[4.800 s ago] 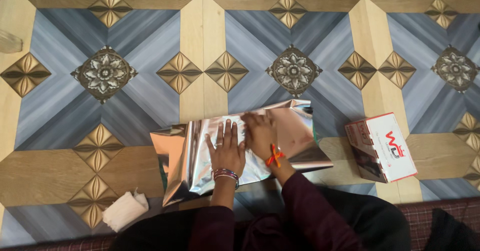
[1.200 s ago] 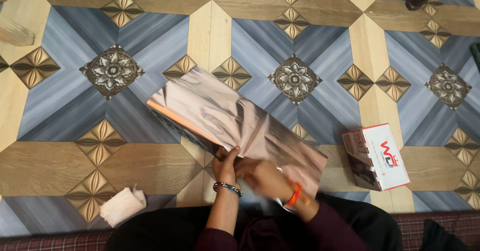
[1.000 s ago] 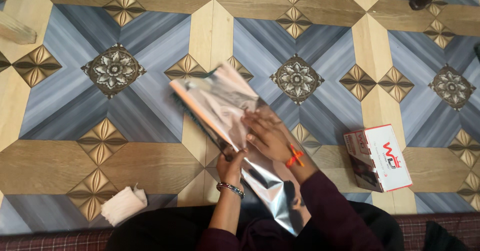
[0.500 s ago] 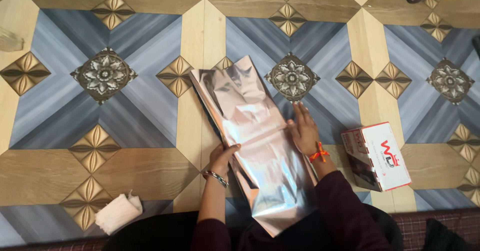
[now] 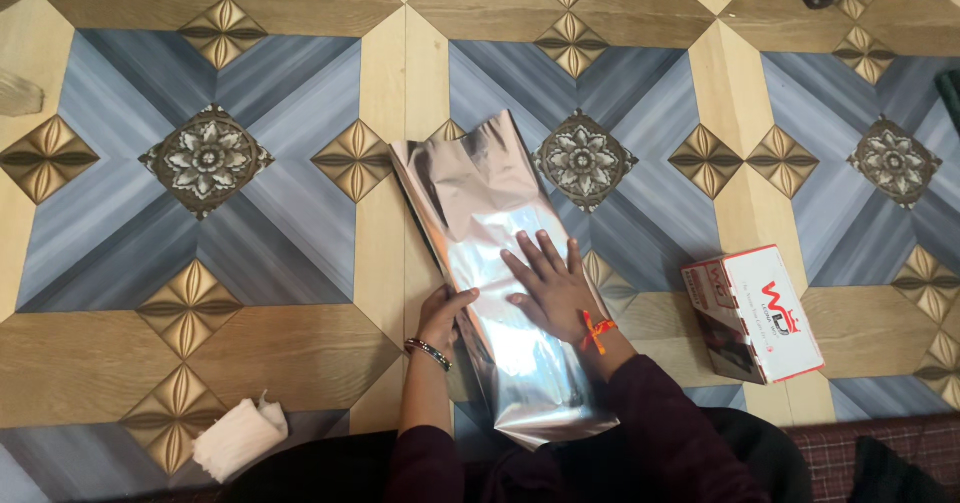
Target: The person wraps a small hexagonal box using a green patterned cloth and a sheet of rose-gold metallic paper. They fold the paper around the box, smooth the edges, and secure the package with adhesive tape.
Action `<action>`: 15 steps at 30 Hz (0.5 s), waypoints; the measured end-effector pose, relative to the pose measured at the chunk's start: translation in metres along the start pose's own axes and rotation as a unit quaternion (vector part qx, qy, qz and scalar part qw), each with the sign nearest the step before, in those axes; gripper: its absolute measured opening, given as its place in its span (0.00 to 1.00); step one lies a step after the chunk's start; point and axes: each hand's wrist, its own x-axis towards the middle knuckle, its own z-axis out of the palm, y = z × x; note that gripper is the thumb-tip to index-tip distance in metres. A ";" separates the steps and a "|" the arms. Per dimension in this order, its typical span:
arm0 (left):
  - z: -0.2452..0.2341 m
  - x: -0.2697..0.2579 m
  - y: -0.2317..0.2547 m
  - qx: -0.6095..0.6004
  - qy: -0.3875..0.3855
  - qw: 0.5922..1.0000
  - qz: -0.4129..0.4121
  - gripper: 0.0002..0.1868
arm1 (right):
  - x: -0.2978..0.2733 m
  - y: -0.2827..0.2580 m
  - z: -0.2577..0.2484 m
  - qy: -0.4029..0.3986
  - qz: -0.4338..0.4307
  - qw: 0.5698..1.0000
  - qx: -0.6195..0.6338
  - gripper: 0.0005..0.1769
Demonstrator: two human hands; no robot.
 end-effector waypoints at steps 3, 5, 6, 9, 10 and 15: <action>-0.004 0.005 -0.005 0.078 0.036 0.996 -0.002 0.19 | -0.002 -0.010 0.001 0.029 -0.042 0.999 0.016 0.39; -0.002 0.008 -0.009 0.017 0.009 1.000 0.022 0.16 | -0.004 -0.015 0.003 0.023 -0.057 0.998 0.016 0.40; -0.001 0.009 -0.010 -0.013 -0.003 0.999 0.034 0.16 | -0.003 -0.018 0.005 0.005 -0.051 0.999 0.008 0.40; 0.009 0.003 -0.007 -0.041 -0.010 0.996 0.078 0.19 | 0.000 -0.018 0.005 -0.025 -0.032 0.999 0.009 0.40; 0.012 -0.003 -0.004 -0.019 -0.003 0.995 0.102 0.20 | -0.002 -0.017 0.005 -0.033 -0.023 0.999 0.015 0.41; 0.042 -0.047 0.050 0.140 0.041 0.969 0.200 0.28 | -0.007 -0.008 -0.014 0.036 -0.029 0.978 0.205 0.42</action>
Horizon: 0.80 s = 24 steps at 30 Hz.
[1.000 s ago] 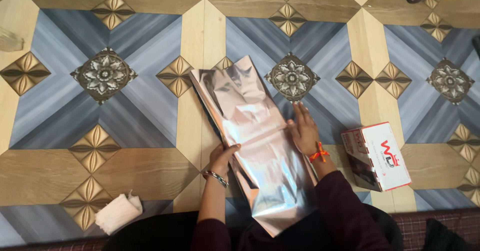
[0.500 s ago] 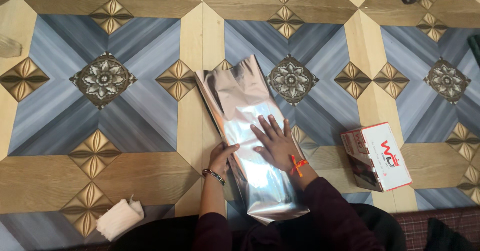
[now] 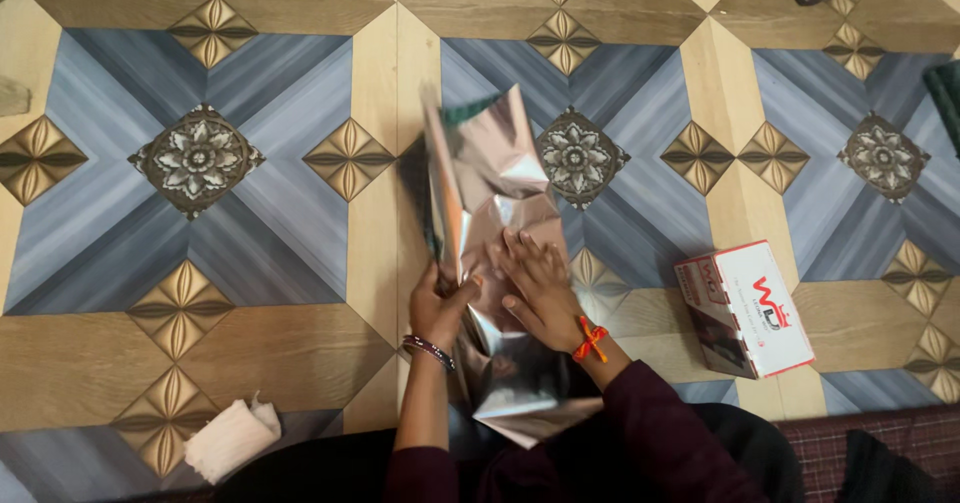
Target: The person wraps a small hexagonal box using a green patterned cloth and a sheet of rose-gold metallic paper. They fold the paper around the box, smooth the edges, and secure the package with adhesive tape.
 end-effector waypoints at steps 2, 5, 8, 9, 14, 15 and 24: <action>-0.001 -0.015 0.041 0.291 0.109 0.937 0.162 0.47 | 0.000 -0.008 -0.007 0.046 0.001 0.985 0.166 0.44; 0.008 -0.040 0.096 0.409 0.125 0.857 0.288 0.49 | 0.004 -0.024 -0.014 0.104 0.025 0.866 0.489 0.50; 0.021 -0.054 0.130 0.499 0.135 0.778 0.358 0.49 | 0.006 -0.031 -0.021 0.130 0.081 0.700 0.697 0.51; 0.024 -0.057 0.136 0.521 0.122 0.766 0.356 0.47 | 0.004 -0.031 -0.026 0.128 0.097 0.679 0.717 0.51; 0.037 -0.052 0.140 0.632 0.107 0.650 0.408 0.31 | -0.008 -0.024 -0.029 0.096 0.128 0.580 0.799 0.47; 0.039 -0.049 0.137 0.640 0.099 0.633 0.425 0.30 | -0.011 -0.022 -0.025 0.094 0.120 0.555 0.818 0.46; 0.028 -0.011 0.048 0.640 0.053 0.497 0.584 0.30 | -0.026 0.005 0.030 0.139 0.156 0.438 0.874 0.42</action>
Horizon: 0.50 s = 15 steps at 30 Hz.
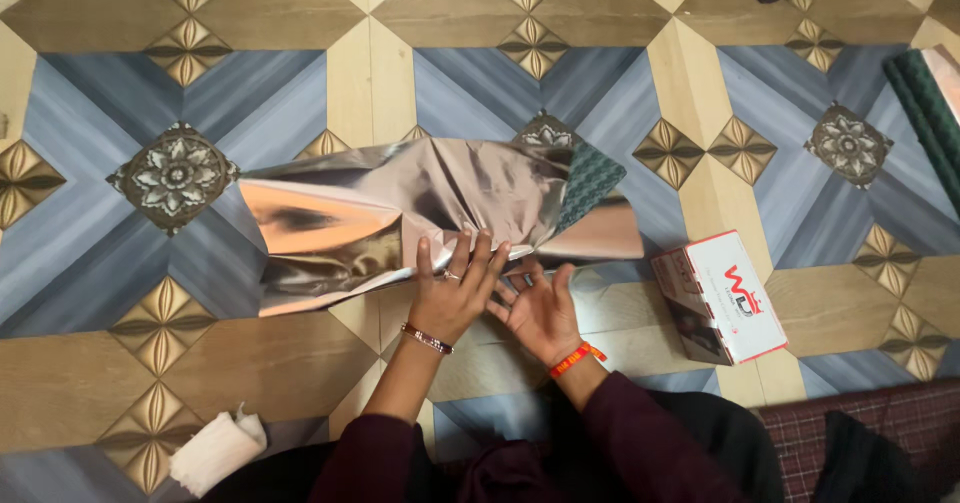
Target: The person wraps a small hexagonal box using a green patterned cloth and a sheet of rose-gold metallic paper. They fold the paper around the box, smooth the edges, and secure the package with adhesive tape.
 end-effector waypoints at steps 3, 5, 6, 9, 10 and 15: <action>0.036 -0.025 0.009 -0.008 -0.019 1.000 0.005 0.30 | 0.005 0.013 -0.022 0.089 0.009 0.995 -0.049 0.41; 0.054 -0.038 0.016 -0.024 -0.009 1.000 -0.002 0.29 | 0.009 0.018 -0.040 0.157 0.016 0.984 -0.079 0.42; 0.062 -0.043 0.020 -0.020 -0.013 1.000 0.012 0.29 | 0.011 0.019 -0.050 0.198 0.018 0.976 -0.090 0.44; 0.075 -0.059 0.031 -0.017 -0.021 0.999 0.044 0.29 | 0.005 0.033 -0.082 0.311 0.042 0.946 -0.084 0.46; 0.078 -0.063 0.033 -0.017 -0.016 0.999 0.049 0.29 | 0.000 0.038 -0.090 0.346 0.053 0.934 -0.076 0.47; 0.084 -0.072 0.030 -0.025 0.008 0.999 0.037 0.30 | -0.015 0.050 -0.076 0.270 -0.051 0.923 -0.271 0.25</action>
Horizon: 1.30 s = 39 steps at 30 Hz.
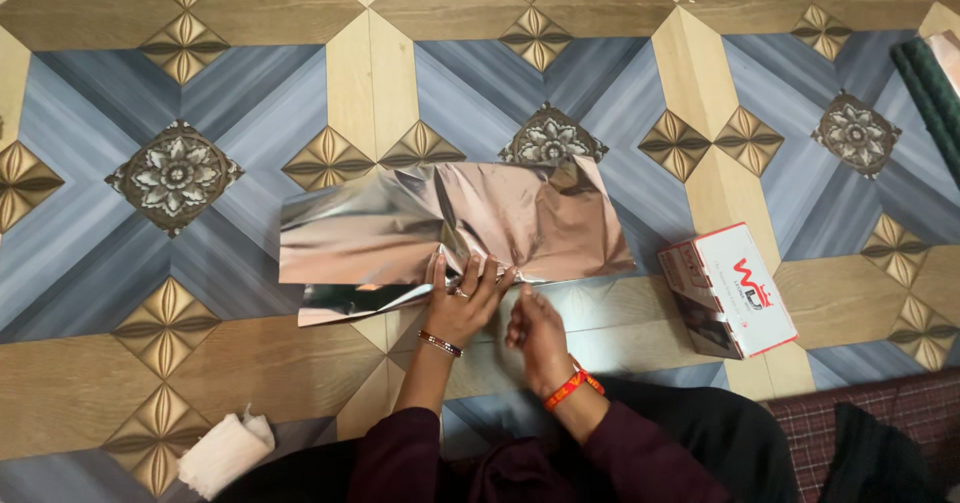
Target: The person wraps a small hexagonal box using a green patterned cloth and a sheet of rose-gold metallic paper. They fold the paper around the box, smooth the edges, and secure the package with adhesive tape.
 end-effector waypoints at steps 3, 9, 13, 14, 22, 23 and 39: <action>0.002 -0.009 0.003 0.004 0.024 1.000 -0.017 0.27 | -0.006 -0.047 0.028 -0.009 -0.219 0.947 -0.235 0.11; 0.012 -0.028 0.025 -0.049 -0.015 0.996 -0.073 0.14 | 0.017 -0.111 0.080 -0.120 -0.475 0.659 -0.570 0.16; 0.010 -0.037 0.035 -0.049 0.000 0.994 -0.101 0.15 | 0.025 -0.100 0.072 -0.154 -0.462 0.598 -0.637 0.22; 0.007 -0.040 0.035 -0.054 -0.009 0.993 -0.105 0.14 | 0.027 -0.096 0.068 -0.165 -0.460 0.596 -0.638 0.23; -0.037 -0.024 0.038 -0.124 -0.049 0.969 -0.208 0.19 | 0.034 -0.095 0.051 -0.234 -0.454 0.570 -0.644 0.28; -0.042 -0.020 0.038 -0.136 -0.030 0.963 -0.233 0.17 | 0.034 -0.100 0.051 -0.258 -0.441 0.568 -0.645 0.31; -0.056 -0.013 0.030 -0.098 -0.021 0.967 -0.234 0.13 | 0.026 -0.100 0.051 -0.297 -0.377 0.462 -0.746 0.42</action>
